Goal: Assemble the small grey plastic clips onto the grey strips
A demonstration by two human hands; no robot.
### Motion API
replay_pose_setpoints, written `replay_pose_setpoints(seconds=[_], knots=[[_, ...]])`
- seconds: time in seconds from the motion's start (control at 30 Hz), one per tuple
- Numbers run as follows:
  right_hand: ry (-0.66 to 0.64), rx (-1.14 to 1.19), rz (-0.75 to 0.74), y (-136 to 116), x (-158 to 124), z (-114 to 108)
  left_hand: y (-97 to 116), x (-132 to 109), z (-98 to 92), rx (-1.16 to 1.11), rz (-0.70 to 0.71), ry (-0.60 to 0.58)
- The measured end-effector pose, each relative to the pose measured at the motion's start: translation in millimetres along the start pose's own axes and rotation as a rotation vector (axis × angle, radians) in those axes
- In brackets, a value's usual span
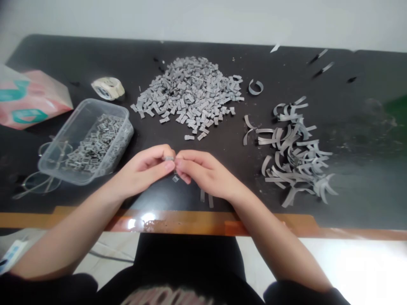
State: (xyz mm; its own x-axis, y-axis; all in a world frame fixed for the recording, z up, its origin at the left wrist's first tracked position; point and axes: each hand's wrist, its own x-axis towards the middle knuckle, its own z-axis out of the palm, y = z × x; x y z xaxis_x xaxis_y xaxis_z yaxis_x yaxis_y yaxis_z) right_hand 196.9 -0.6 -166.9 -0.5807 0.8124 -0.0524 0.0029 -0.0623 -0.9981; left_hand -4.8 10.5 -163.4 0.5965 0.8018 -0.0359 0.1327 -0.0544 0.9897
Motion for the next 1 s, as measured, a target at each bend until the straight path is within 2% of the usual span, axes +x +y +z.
replay_pose_setpoints(seconds=[0.13, 0.3, 0.37, 0.43, 0.5, 0.57, 0.63, 0.7, 0.77, 0.8, 0.83, 0.9, 0.97, 1.0], knots=[[-0.064, 0.008, 0.038, -1, 1, -6, 1, 0, -1.4, 0.059, -0.035, -0.044], [-0.253, 0.375, 0.064, 4, -1, -1, 6, -3, -2.5, -0.132, -0.064, -0.220], [-0.232, 0.410, 0.065, 6, -1, 1, 7, -2, -1.1, -0.158, -0.054, -0.208], [-0.046, 0.312, 0.055, 8, 0, 0, 7, 0, 0.7, -0.070, -0.052, -0.071], [0.271, 0.098, 0.043, 9, 3, -4, 6, 3, 2.0, 0.072, -0.082, 0.114], [0.575, -0.163, 0.036, 10, 5, -12, 5, 6, 2.5, 0.207, -0.111, 0.231], [0.740, -0.336, 0.036, 10, 6, -19, 2, 6, 3.0, 0.339, -0.101, 0.255], [0.775, -0.377, 0.039, 8, 5, -26, -2, 5, 5.0, 0.520, -0.033, 0.191], [0.735, -0.386, 0.048, 5, 2, -31, -7, 4, 8.9, 0.704, 0.071, 0.062], [0.667, -0.402, 0.068, 3, 0, -34, -9, 4, 11.2, 0.772, 0.119, -0.012], [0.553, -0.425, 0.108, 1, -2, -36, -11, 4, 13.3, 0.817, 0.153, -0.077], [0.241, -0.496, 0.226, -1, -5, -39, -15, 5, 15.8, 0.856, 0.178, -0.146], [-0.003, -0.604, 0.312, -2, -8, -40, -16, 6, 14.4, 0.871, 0.158, -0.128], [-0.066, -0.660, 0.328, -2, -9, -41, -16, 7, 12.0, 0.862, 0.134, -0.097]])
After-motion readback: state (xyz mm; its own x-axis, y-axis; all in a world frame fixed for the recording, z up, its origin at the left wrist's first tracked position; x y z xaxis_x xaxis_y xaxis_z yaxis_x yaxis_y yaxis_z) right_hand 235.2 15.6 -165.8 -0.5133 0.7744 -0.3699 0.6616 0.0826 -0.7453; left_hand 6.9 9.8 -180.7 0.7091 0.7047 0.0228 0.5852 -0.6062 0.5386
